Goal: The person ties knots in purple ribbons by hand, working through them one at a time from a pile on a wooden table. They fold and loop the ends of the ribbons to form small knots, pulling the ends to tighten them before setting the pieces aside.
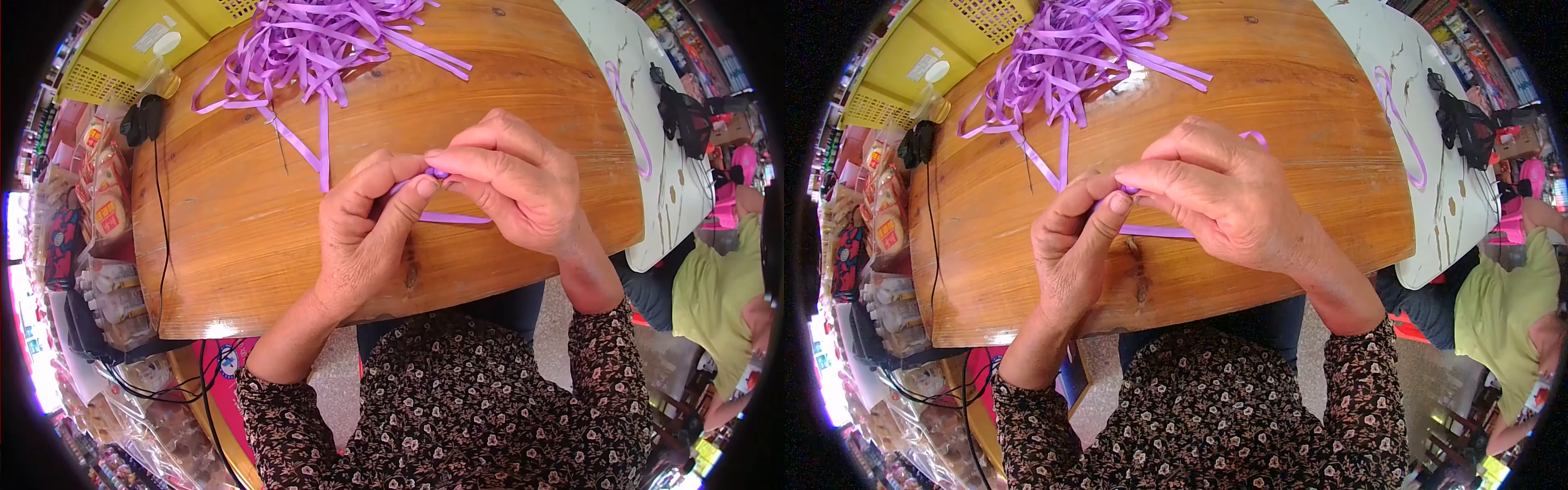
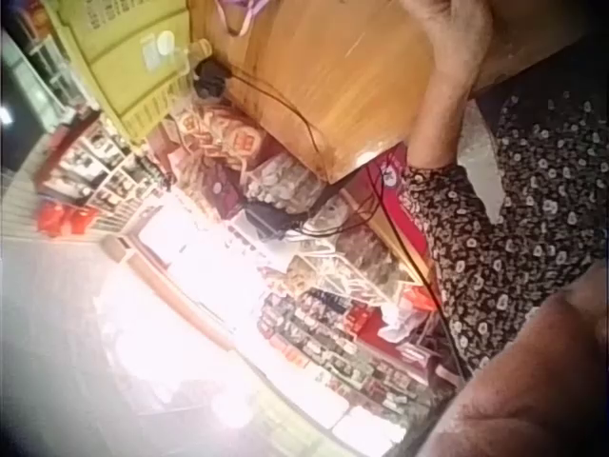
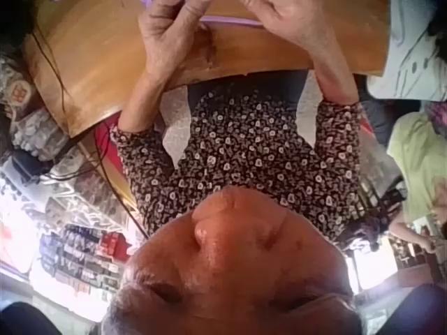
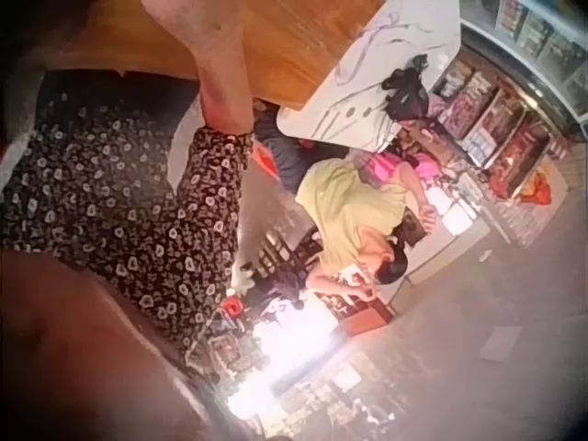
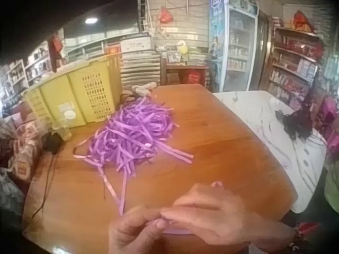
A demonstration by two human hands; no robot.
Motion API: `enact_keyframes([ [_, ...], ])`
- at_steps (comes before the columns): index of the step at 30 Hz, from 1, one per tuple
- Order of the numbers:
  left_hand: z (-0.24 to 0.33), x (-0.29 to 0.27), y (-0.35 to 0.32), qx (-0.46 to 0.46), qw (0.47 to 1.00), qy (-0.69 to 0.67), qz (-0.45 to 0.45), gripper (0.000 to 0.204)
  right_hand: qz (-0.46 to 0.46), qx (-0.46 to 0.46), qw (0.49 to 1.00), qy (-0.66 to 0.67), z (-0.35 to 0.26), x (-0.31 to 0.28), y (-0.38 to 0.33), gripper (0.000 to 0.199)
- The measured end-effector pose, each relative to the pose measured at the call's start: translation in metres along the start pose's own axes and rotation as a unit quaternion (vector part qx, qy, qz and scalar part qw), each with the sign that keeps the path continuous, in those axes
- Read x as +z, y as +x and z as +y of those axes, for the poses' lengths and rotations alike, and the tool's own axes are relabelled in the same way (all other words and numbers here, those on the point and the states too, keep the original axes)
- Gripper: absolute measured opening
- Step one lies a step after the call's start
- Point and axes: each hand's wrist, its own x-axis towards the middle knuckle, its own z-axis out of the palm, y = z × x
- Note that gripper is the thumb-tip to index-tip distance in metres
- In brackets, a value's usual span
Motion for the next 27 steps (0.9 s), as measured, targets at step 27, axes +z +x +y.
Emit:
enact_keyframes([
  [27,0.003,-0.011,0.01,0.238,0.921,0.303,-0.056,0.014,-0.118,-0.075,0.99,-0.025,0.007,-0.006,0.002,0.015],
])
